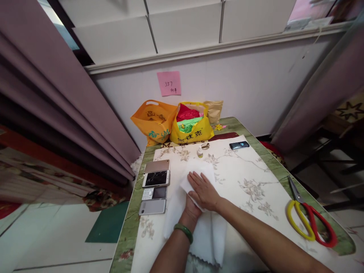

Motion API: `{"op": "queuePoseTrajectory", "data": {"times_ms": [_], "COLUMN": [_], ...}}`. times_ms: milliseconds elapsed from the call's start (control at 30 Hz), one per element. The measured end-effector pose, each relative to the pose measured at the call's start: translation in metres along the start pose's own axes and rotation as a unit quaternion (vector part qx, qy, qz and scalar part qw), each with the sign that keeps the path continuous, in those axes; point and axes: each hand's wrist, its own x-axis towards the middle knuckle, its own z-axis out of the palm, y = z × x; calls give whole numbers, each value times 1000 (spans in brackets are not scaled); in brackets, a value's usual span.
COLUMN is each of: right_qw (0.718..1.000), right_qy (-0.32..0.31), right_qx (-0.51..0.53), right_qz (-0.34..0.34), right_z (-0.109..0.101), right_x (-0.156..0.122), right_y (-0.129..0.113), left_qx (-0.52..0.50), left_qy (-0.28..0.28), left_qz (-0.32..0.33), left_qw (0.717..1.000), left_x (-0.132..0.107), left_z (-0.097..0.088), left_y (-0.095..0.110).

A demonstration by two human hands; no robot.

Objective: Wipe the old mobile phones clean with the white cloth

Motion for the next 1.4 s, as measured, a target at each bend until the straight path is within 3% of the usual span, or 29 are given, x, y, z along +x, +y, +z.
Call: {"op": "queuePoseTrajectory", "data": {"times_ms": [200, 367, 533, 833, 933, 1033, 1100, 1167, 1233, 1400], "right_qw": [997, 990, 982, 985, 992, 996, 993, 993, 997, 1000], "right_qy": [3, 27, 66, 65, 42, -8, -35, -43, -35, -10], "right_qx": [1, -28, -70, -131, -111, -71, -43, -26, -14, 12], "right_qz": [75, 136, 166, 92, 41, -62, -107, -103, -68, 20], "right_z": [4, 3, 7, 0, -8, -16, -17, -15, -10, 2], "right_x": [22, 22, 3, -55, -58, -54, -47, -39, -28, 0], "right_y": [21, 27, 30, 32, 22, 9, 2, -2, -2, 7], "left_qx": [-31, -20, -20, -45, -34, -8, 20, 41, 55, 60], "left_qy": [-77, -78, -68, -33, -20, -9, 30, 79, 86, -21], "left_qz": [-48, -69, -82, -55, -57, -84, -60, 15, 48, -38], "left_qw": [995, 994, 994, 997, 998, 996, 998, 996, 994, 997], "left_x": [-2, -8, -13, -9, -11, -13, -14, -13, -11, -6], "left_z": [24, 29, 28, 26, 24, 16, 8, 2, 0, 16], "left_y": [-1, 2, 2, 3, 4, 4, 3, 1, 0, 1]}}
